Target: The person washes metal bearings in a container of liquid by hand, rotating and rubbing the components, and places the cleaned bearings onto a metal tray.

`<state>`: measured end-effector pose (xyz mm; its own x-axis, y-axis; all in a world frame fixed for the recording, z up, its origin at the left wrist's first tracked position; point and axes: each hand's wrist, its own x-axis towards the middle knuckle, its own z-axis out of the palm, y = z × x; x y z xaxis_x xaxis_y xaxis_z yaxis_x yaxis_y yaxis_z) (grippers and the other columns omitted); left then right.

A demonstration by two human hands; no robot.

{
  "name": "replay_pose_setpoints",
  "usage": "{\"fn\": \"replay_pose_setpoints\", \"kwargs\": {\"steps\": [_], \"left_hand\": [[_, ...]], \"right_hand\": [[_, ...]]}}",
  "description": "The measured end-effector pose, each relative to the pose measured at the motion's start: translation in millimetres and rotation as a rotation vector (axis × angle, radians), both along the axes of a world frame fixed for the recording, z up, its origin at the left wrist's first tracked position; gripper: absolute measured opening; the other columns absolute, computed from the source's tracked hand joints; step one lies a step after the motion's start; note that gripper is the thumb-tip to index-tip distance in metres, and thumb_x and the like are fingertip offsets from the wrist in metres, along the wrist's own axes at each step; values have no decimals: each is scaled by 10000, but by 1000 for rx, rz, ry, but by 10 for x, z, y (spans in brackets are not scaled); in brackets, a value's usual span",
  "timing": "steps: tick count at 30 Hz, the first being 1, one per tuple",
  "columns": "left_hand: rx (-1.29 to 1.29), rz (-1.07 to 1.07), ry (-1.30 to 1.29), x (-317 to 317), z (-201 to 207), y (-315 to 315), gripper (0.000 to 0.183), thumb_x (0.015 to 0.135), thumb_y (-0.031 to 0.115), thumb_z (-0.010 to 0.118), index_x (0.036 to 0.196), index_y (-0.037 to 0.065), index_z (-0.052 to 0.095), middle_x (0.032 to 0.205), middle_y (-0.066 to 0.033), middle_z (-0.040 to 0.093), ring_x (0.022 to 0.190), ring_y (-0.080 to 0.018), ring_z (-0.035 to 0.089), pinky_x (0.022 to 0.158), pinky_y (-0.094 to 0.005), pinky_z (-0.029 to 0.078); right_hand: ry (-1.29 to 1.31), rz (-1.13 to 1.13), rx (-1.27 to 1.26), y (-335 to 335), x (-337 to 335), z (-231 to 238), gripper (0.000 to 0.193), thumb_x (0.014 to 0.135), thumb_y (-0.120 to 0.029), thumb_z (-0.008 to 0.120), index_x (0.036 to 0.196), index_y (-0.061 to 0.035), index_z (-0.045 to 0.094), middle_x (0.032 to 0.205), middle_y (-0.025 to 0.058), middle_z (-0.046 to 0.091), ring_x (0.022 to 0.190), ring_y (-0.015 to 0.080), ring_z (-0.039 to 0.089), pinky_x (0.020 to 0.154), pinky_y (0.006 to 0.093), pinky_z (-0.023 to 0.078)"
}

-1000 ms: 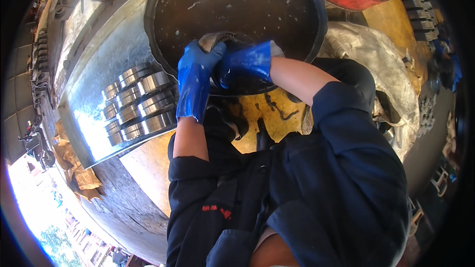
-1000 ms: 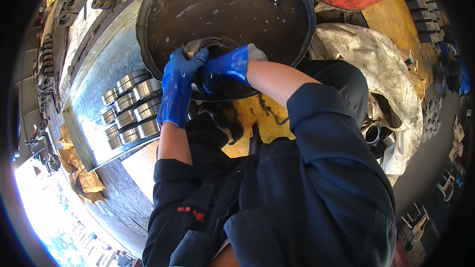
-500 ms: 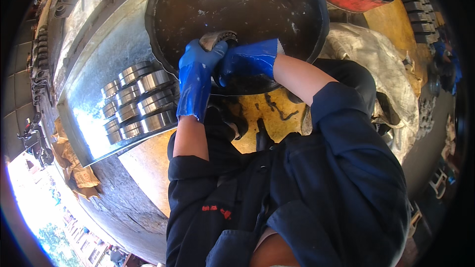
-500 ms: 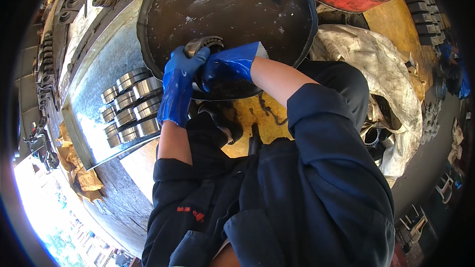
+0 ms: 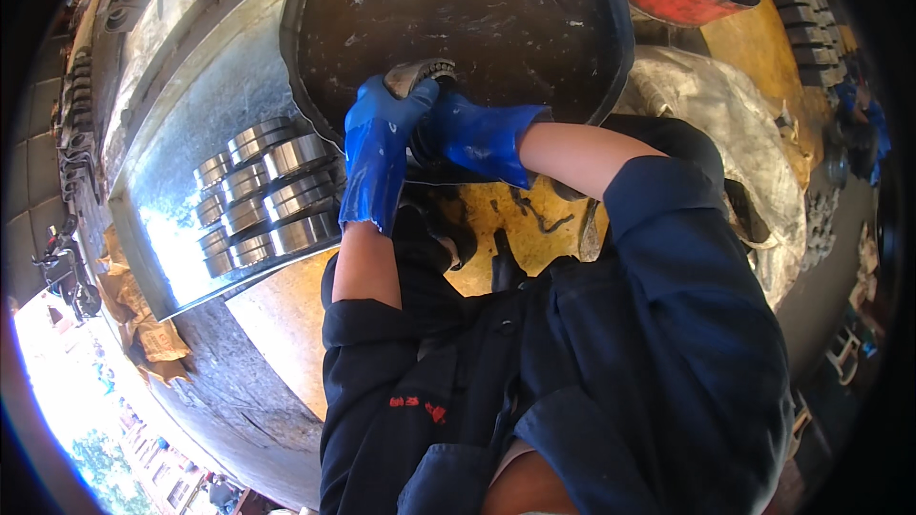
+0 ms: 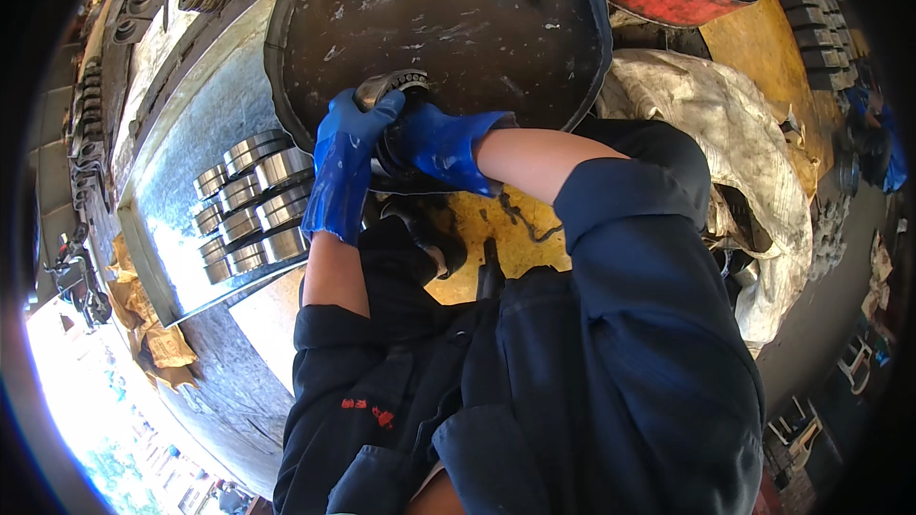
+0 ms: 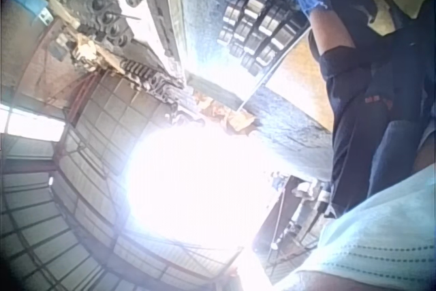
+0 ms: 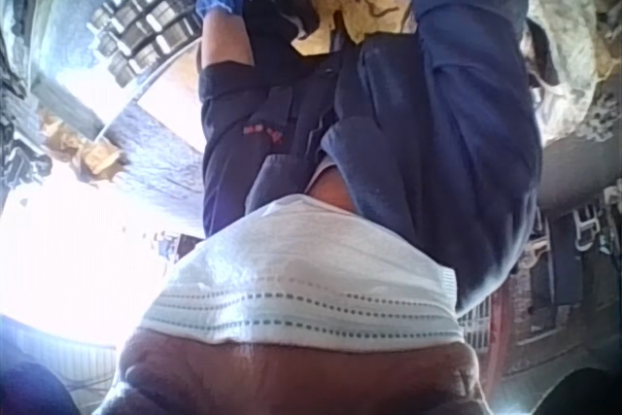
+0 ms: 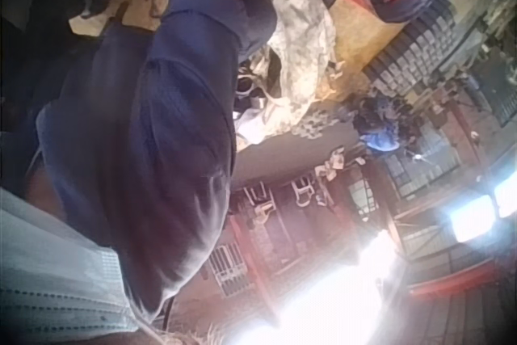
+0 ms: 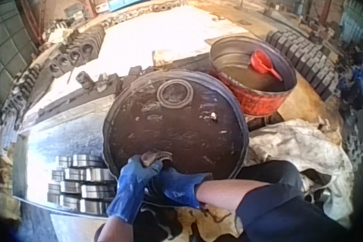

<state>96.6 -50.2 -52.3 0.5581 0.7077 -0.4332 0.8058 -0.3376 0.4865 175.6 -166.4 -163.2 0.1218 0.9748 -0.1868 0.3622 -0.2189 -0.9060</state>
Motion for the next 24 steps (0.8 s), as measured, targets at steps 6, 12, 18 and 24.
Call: {"fn": "replay_pose_setpoints", "kwargs": {"steps": [6, 12, 18, 24], "left_hand": [[8, 29, 35, -30, 52, 34, 881, 787, 646, 794, 1350, -16, 654, 1239, -256, 723, 1161, -371, 713, 999, -423, 548], [-2, 5, 18, -33, 67, 34, 877, 790, 639, 794, 1366, -6, 645, 1255, -255, 717, 1185, -373, 702, 1008, -429, 542], [-20, -50, 0, 154, 27, -74, 883, 792, 647, 788, 1379, 6, 639, 1274, -262, 707, 1200, -384, 693, 1024, -442, 536], [-3, 28, 22, -75, 104, 33, 906, 791, 656, 784, 1395, -2, 625, 1291, -266, 699, 1213, -388, 686, 1032, -441, 534]], "right_hand": [[365, 241, -309, 118, 220, 271, 259, 1001, -124, 615, 1243, -60, 680, 1180, 122, 721, 1080, 239, 671, 941, 346, 530], [247, -4, -123, 175, -43, 9, 272, 1005, -123, 612, 1263, -61, 671, 1203, 120, 714, 1099, 238, 666, 953, 346, 529], [-251, -262, 113, 222, 1, -597, 309, 988, -126, 628, 1287, -56, 667, 1228, 154, 707, 1124, 251, 669, 976, 363, 526], [213, 204, -207, 95, 129, 215, 283, 958, -111, 659, 1232, -49, 691, 1160, 149, 720, 1055, 237, 675, 923, 367, 527]]}}
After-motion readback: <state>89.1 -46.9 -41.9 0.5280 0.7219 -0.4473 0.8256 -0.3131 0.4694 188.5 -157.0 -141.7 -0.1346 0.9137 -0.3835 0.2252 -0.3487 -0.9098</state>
